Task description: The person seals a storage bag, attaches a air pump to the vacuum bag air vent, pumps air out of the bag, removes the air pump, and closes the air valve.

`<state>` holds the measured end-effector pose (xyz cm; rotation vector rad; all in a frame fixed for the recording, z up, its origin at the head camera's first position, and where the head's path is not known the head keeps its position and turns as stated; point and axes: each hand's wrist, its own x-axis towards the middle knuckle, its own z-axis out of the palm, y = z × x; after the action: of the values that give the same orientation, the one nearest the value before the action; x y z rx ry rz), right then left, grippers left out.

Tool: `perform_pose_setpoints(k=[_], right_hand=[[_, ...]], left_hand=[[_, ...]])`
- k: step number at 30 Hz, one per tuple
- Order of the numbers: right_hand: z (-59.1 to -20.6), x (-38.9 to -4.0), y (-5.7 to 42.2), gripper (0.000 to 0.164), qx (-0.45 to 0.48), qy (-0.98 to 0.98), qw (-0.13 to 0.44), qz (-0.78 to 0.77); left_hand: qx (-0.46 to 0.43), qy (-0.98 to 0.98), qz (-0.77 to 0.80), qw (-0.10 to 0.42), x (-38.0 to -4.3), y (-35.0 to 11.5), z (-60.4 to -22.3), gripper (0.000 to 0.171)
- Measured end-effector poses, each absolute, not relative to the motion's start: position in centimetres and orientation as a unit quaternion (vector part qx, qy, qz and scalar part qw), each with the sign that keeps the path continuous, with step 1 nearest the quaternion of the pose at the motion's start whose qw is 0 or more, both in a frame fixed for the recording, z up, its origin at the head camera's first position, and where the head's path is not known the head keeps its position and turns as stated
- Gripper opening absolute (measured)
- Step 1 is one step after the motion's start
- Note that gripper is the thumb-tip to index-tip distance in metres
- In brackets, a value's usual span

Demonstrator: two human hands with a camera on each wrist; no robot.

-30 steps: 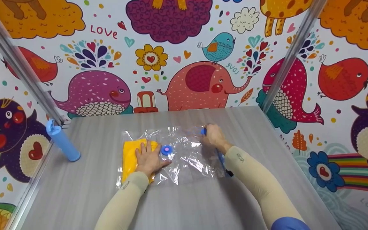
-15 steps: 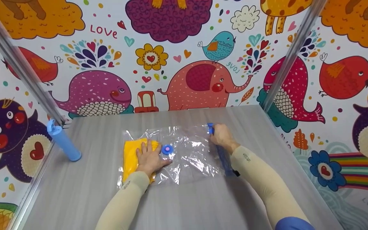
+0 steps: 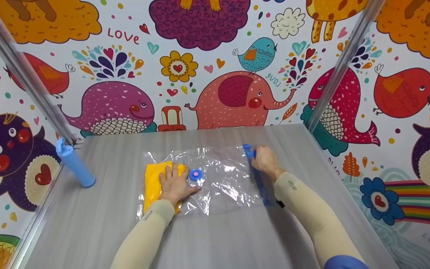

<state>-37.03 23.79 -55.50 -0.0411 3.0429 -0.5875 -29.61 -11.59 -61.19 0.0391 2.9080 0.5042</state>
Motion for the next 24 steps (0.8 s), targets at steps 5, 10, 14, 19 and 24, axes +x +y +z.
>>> perform_pose_setpoints(k=[5,10,14,19,24], right_hand=[[-55.7,-37.1,24.4,0.029,-0.022,0.984,0.002,-0.178],[-56.1,-37.1,25.4,0.023,-0.026,0.984,-0.007,-0.174],[-56.5,-37.0,26.4,0.019,-0.005,0.982,0.013,-0.187],[-56.8,-36.8,27.4,0.019,0.021,0.979,0.029,-0.202],[-57.1,-36.6,28.1,0.028,0.035,0.982,0.023,-0.182]], left_hand=[[0.01,0.982,0.164,0.098,-29.8,-11.6,-61.1,0.107],[0.012,0.981,0.168,0.1,-29.7,-11.5,-60.9,0.105],[0.013,0.981,0.169,0.095,-29.4,-11.4,-60.8,0.104],[0.012,0.982,0.161,0.099,-29.5,-11.4,-60.9,0.105],[0.013,0.981,0.163,0.101,-29.5,-11.4,-61.0,0.105]])
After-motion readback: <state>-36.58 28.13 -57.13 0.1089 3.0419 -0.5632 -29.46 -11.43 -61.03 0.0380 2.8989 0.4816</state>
